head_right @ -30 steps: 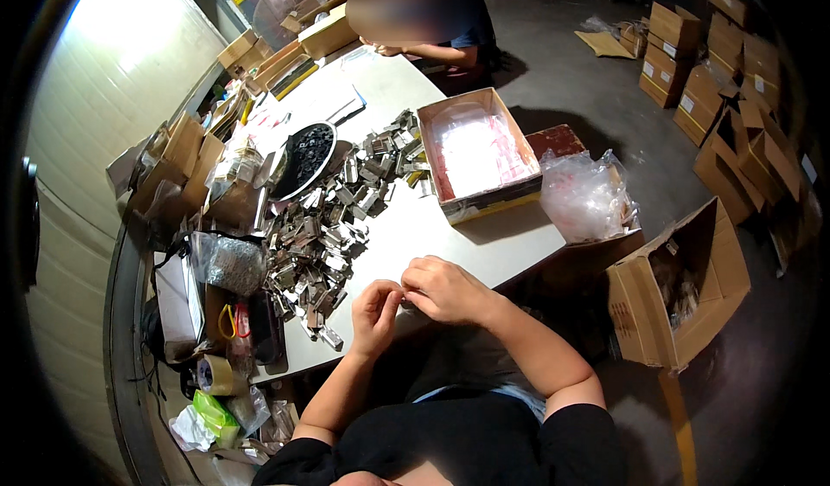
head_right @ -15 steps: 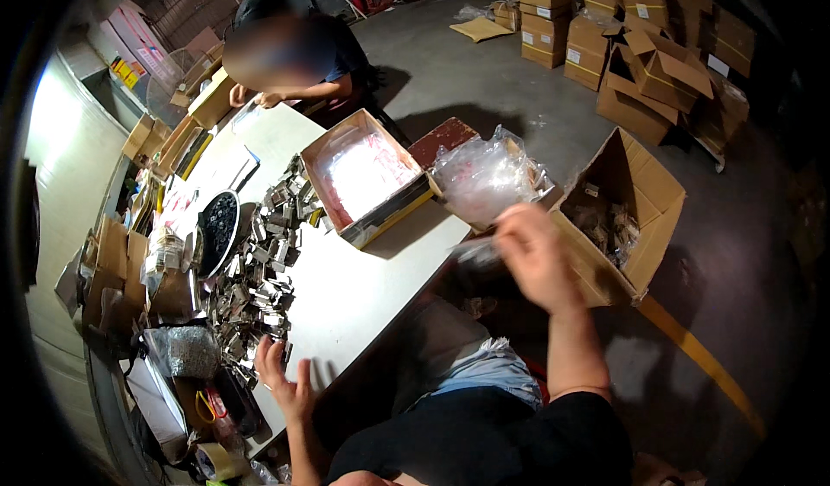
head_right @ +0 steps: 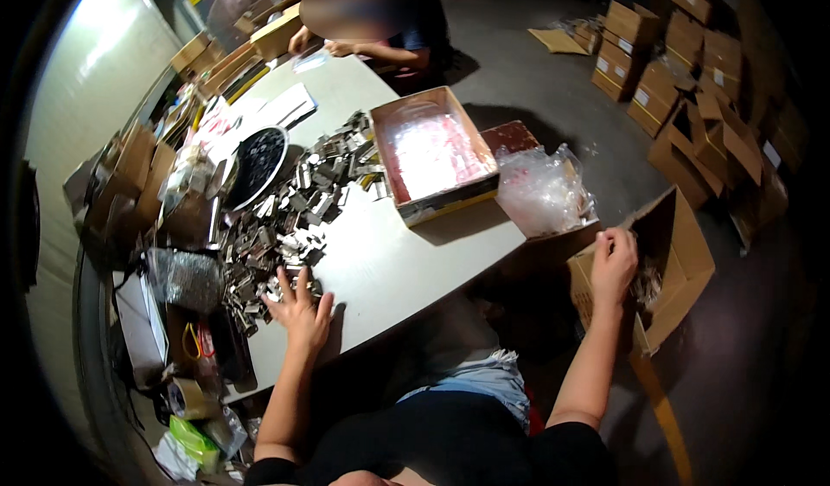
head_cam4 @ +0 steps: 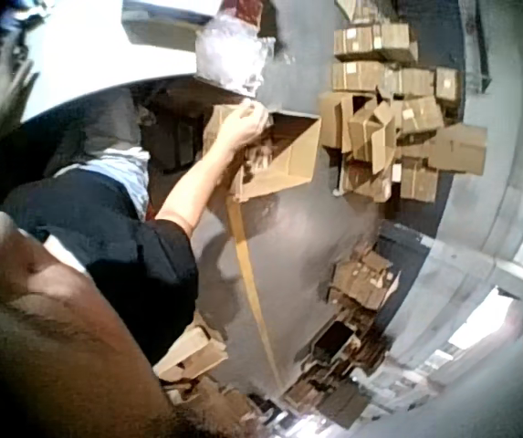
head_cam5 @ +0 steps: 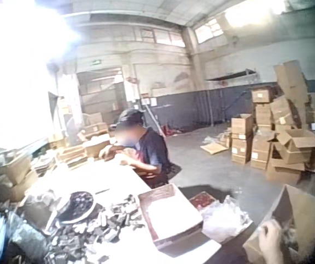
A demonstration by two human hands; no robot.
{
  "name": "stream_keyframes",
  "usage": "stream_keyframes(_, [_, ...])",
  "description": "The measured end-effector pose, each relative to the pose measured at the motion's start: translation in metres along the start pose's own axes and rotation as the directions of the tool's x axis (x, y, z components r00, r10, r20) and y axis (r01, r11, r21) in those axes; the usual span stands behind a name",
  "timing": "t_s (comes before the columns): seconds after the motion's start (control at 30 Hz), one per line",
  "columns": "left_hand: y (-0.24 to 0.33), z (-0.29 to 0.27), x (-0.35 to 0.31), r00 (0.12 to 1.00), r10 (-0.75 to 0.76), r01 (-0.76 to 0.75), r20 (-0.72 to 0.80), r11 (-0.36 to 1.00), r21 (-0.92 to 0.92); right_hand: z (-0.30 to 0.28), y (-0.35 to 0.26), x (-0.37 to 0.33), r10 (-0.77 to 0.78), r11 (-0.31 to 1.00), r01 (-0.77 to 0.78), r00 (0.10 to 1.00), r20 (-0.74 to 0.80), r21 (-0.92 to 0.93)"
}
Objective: The person picks up small metal hinges from a large pile on the table, places them into small plastic bags, and then puts the bags into a cardboard box. The person repeats this process continuously.
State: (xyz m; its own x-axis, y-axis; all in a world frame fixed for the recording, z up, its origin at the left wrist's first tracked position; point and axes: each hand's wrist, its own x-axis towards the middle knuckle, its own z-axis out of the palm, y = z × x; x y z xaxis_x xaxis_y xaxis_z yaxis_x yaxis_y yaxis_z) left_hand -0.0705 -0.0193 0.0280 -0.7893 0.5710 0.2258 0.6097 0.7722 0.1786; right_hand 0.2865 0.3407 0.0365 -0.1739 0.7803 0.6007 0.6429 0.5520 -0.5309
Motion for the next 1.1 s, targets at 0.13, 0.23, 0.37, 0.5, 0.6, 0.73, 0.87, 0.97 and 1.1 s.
stream_keyframes(0.13, [0.040, 0.007, 0.020, 0.991, -0.053, 0.070, 0.124, 0.989, -0.133, 0.043, -0.083, 0.013, -0.169, 0.946, 0.128, 0.979, 0.114, 0.298])
stream_keyframes(0.23, [0.058, 0.001, 0.015, 0.986, 0.016, 0.023, 0.169, 0.974, -0.227, 0.078, -0.145, 0.038, -0.366, 0.846, 0.233, 0.908, 0.206, 0.479])
stream_keyframes(0.37, [0.041, -0.011, -0.002, 0.994, 0.109, -0.100, 0.028, 0.966, -0.238, 0.142, -0.184, 0.086, -0.508, 0.848, 0.319, 0.720, 0.473, 0.424])
stream_keyframes(0.5, [-0.011, -0.038, 0.002, 0.988, -0.113, 0.101, -0.102, 0.988, -0.119, 0.184, -0.206, 0.108, -0.497, 0.824, 0.536, 0.529, 0.688, 0.183])
stream_keyframes(0.6, [-0.075, -0.029, 0.015, 0.935, -0.294, 0.278, -0.197, 0.955, -0.105, 0.208, -0.196, 0.111, -0.506, 0.821, 0.549, 0.576, 0.642, 0.154])
stream_keyframes(0.73, [-0.085, -0.025, 0.030, 0.934, -0.356, 0.355, -0.025, 0.934, -0.024, 0.190, -0.197, 0.101, -0.496, 0.868, 0.417, 0.680, 0.541, 0.271])
stream_keyframes(0.87, [-0.045, -0.013, 0.045, 0.956, -0.291, 0.290, -0.022, 0.955, -0.056, 0.162, -0.207, 0.089, -0.562, 0.811, 0.470, 0.792, 0.240, 0.347])
stream_keyframes(0.97, [-0.026, -0.003, 0.051, 0.975, -0.222, 0.220, -0.009, 0.970, -0.101, 0.136, -0.224, 0.073, -0.542, 0.777, 0.411, 0.822, 0.175, 0.478])
stream_keyframes(1.1, [0.003, -0.001, 0.057, 0.992, -0.118, 0.122, 0.038, 0.982, -0.144, 0.108, -0.253, 0.034, -0.516, 0.740, 0.248, 0.805, 0.293, 0.625])
